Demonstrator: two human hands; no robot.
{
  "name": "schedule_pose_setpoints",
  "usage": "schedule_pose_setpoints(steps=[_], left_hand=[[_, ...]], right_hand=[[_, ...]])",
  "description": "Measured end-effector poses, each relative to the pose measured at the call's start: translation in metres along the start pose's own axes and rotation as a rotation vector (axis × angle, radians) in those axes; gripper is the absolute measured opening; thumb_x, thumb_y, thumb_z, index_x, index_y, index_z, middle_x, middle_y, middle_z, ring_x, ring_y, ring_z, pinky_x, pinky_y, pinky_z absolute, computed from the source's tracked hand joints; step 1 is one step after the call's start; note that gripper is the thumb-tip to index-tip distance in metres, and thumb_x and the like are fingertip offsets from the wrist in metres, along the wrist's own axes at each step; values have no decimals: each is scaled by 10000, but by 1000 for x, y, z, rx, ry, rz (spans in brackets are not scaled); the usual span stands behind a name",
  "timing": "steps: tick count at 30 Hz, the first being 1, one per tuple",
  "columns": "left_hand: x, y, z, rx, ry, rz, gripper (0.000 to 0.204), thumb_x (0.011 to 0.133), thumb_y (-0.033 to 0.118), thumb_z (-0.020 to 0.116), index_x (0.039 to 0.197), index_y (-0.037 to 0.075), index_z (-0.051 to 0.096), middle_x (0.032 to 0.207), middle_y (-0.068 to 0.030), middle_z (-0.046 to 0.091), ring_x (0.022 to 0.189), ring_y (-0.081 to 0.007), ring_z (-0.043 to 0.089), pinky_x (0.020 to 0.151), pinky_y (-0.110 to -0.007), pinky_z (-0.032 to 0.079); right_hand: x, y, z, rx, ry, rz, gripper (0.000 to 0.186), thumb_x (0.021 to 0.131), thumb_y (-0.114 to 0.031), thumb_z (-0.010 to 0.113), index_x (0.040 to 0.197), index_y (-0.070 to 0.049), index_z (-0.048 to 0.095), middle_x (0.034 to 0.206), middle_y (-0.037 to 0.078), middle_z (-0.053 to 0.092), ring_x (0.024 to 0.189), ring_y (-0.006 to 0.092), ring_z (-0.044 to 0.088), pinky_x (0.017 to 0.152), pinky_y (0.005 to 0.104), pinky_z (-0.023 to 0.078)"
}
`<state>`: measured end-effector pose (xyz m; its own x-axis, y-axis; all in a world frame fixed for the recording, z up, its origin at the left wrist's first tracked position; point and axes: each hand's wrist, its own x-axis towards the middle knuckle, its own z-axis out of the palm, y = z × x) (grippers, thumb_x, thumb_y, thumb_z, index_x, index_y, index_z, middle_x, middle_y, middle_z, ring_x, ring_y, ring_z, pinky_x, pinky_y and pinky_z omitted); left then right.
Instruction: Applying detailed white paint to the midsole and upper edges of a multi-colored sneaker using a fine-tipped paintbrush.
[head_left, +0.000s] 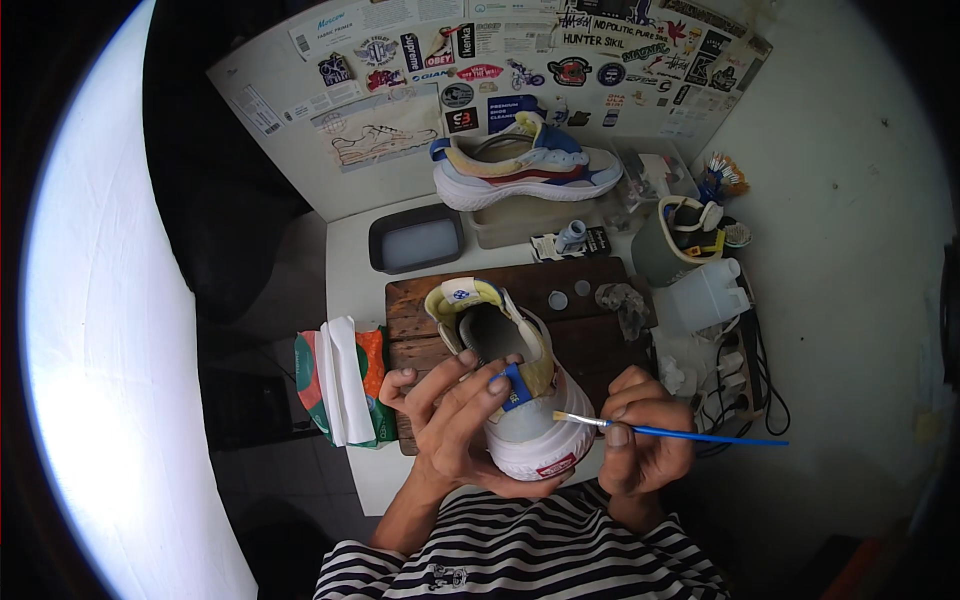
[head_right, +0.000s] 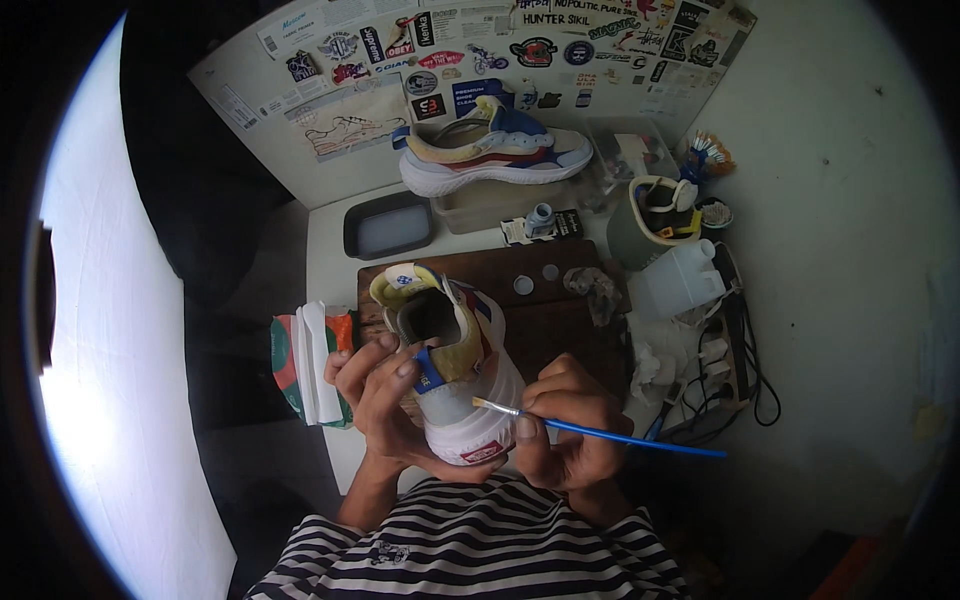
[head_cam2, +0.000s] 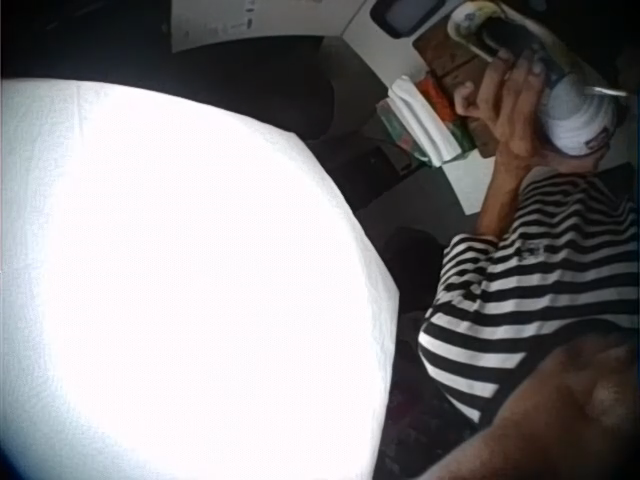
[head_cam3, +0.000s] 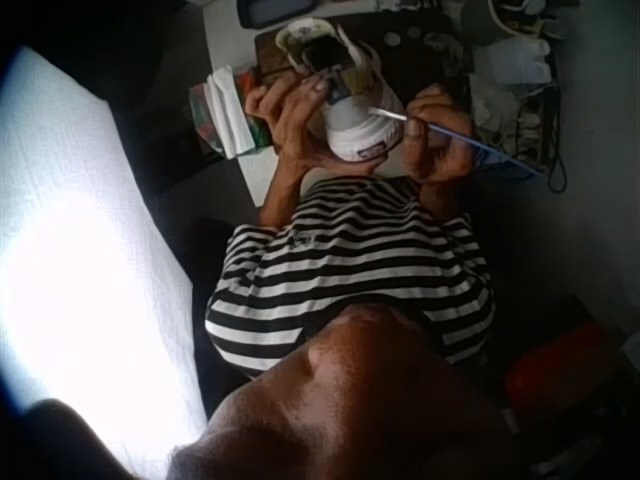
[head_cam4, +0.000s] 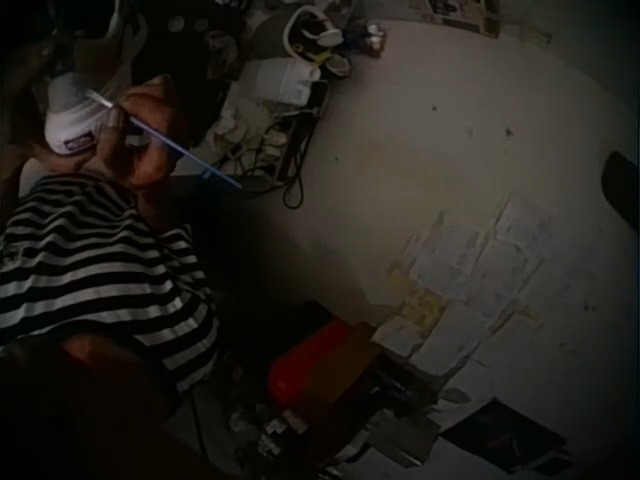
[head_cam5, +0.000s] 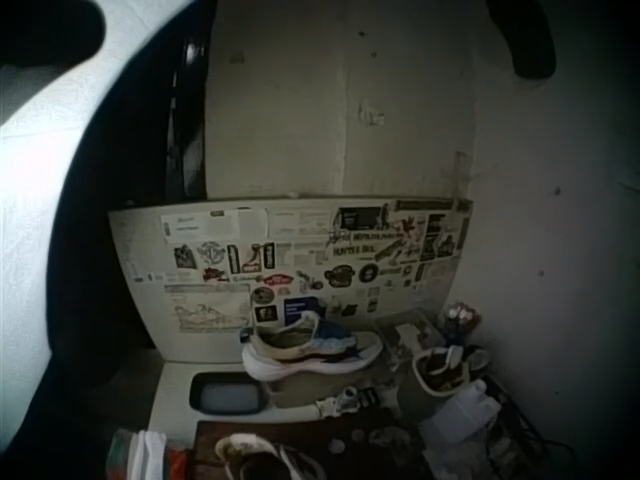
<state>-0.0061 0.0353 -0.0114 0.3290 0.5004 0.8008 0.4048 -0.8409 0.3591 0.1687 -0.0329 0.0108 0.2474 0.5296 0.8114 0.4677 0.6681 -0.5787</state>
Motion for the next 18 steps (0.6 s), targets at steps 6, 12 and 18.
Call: schedule_pose_setpoints(steps=[6, 12, 18], left_hand=[[1, -1, 0, 3, 1, 8, 668, 734, 472, 810, 1203, 94, 521, 1037, -112, 737, 1103, -289, 596, 1021, -503, 283], [3, 2, -1, 15, -19, 0, 649, 755, 467, 789, 1211, 97, 513, 1039, -110, 737, 1113, -286, 589, 1033, -495, 273], [-2, -2, 0, -105, 37, -47, 868, 562, 642, 827, 1209, 113, 592, 1079, -62, 752, 1153, -240, 576, 1054, -460, 213]], right_hand=[[3, -10, 0, 92, -39, 4, 180, 844, -14, 649, 988, 25, 549, 724, 128, 608, 554, 193, 526, 493, 311, 408], [9, -14, 3, 20, -165, -37, 191, 843, -45, 667, 988, 17, 559, 708, 118, 614, 529, 183, 519, 494, 308, 413], [-1, 2, 0, 82, -56, 28, 169, 877, -32, 624, 975, 45, 509, 713, 145, 584, 547, 163, 488, 514, 309, 413]])
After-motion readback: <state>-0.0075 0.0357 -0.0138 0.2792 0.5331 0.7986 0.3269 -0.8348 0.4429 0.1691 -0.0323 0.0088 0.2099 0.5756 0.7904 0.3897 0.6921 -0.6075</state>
